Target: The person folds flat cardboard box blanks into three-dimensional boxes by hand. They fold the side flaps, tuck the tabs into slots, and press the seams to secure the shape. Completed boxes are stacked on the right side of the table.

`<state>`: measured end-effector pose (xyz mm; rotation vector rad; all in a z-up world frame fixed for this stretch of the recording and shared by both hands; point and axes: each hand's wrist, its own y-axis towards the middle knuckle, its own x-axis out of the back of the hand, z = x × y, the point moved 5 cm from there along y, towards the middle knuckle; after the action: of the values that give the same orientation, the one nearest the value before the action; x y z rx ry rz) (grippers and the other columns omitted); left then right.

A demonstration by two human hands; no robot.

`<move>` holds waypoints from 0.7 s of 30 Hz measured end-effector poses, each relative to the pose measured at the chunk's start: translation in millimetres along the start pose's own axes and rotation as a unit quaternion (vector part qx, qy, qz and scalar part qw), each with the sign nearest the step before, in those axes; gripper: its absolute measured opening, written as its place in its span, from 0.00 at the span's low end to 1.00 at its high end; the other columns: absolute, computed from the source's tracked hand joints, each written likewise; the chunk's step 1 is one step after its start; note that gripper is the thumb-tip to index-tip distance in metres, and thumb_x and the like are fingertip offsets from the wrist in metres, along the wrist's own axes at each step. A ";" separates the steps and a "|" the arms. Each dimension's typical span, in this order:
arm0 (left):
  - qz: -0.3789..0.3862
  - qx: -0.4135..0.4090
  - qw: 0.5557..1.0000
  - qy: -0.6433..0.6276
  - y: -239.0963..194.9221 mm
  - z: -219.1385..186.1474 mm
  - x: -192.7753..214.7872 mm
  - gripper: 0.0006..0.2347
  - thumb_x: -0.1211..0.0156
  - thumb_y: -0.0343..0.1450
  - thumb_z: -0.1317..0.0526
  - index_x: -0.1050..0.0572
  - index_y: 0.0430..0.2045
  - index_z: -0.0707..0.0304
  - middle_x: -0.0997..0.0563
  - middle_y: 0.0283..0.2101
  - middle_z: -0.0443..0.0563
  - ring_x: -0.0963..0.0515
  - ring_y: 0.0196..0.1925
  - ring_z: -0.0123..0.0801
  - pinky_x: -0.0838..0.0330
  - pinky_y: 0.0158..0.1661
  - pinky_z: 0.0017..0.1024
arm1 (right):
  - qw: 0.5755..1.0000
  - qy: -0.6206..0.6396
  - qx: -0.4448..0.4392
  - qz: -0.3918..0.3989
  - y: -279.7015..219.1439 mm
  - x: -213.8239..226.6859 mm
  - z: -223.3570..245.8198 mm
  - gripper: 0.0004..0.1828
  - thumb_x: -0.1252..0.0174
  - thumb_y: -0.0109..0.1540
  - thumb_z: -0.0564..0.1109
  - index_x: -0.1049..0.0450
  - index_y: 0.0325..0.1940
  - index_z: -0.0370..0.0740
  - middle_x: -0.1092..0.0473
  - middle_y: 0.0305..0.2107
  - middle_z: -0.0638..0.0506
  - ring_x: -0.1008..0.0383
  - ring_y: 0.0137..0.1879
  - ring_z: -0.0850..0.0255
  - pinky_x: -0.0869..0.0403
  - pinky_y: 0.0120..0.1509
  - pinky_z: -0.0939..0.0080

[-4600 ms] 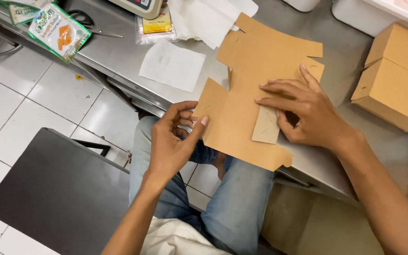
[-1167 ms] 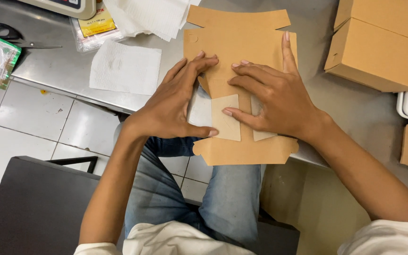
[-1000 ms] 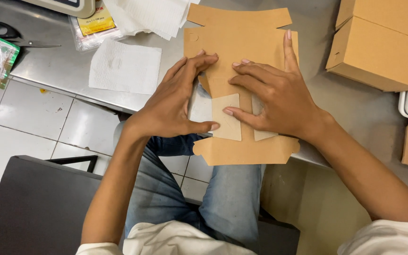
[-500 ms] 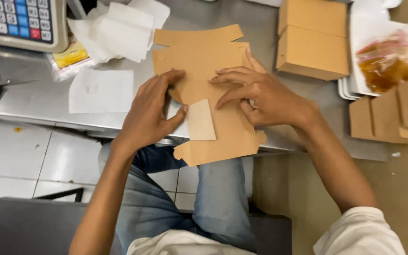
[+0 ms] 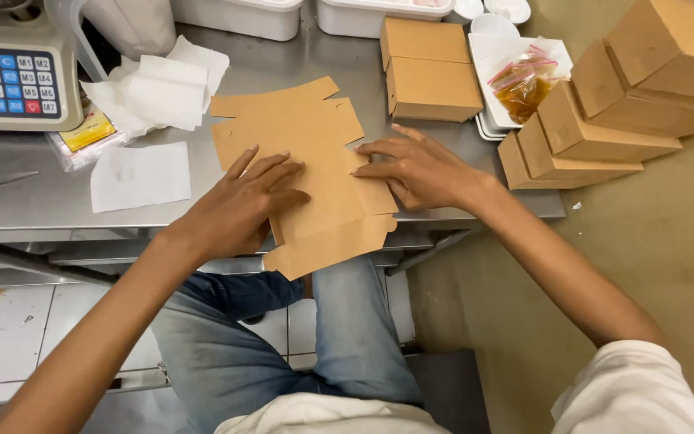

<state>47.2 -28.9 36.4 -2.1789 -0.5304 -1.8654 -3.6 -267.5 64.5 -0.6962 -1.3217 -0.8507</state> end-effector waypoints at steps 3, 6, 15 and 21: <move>0.011 -0.020 0.997 0.073 0.5 2.6 -0.3 0.21 0.33 0.60 0.70 0.18 0.46 0.46 0.22 0.61 0.44 0.36 0.76 0.41 0.57 0.76 0.54 | 0.997 -0.052 0.052 -0.026 -9.1 -14.1 -9.8 0.24 0.41 0.61 0.38 0.22 0.61 0.52 0.27 0.61 0.46 0.28 0.67 0.49 0.40 0.77 0.39; 0.035 -0.018 0.995 0.091 -8.2 1.4 9.7 0.15 0.31 0.60 0.66 0.15 0.39 0.44 0.16 0.52 0.39 0.31 0.73 0.35 0.58 0.77 0.51 | 0.993 -0.081 0.076 -0.047 -21.5 -22.3 -16.0 0.20 0.41 0.64 0.45 0.22 0.61 0.54 0.28 0.62 0.48 0.27 0.67 0.52 0.36 0.75 0.45; -0.196 -0.128 0.966 0.112 -48.9 -10.9 -9.5 0.13 0.34 0.62 0.72 0.16 0.36 0.51 0.12 0.41 0.40 0.17 0.54 0.30 0.42 0.71 0.43 | 0.987 -0.028 0.095 -0.125 -66.5 -24.1 10.7 0.23 0.45 0.62 0.40 0.23 0.62 0.48 0.26 0.60 0.45 0.28 0.68 0.50 0.33 0.72 0.46; -0.317 -0.111 0.942 -0.017 -67.0 -32.1 19.2 0.10 0.41 0.72 0.70 0.16 0.40 0.55 0.12 0.44 0.45 0.15 0.53 0.35 0.30 0.64 0.39 | 0.985 -0.008 0.078 -0.154 -84.7 -19.4 29.7 0.27 0.40 0.61 0.45 0.25 0.66 0.48 0.26 0.58 0.46 0.27 0.66 0.50 0.33 0.73 0.45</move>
<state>-6.9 21.8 56.5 -2.3702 -1.2018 -2.2863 -91.8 -285.0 46.2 -0.3799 -1.5159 -0.9756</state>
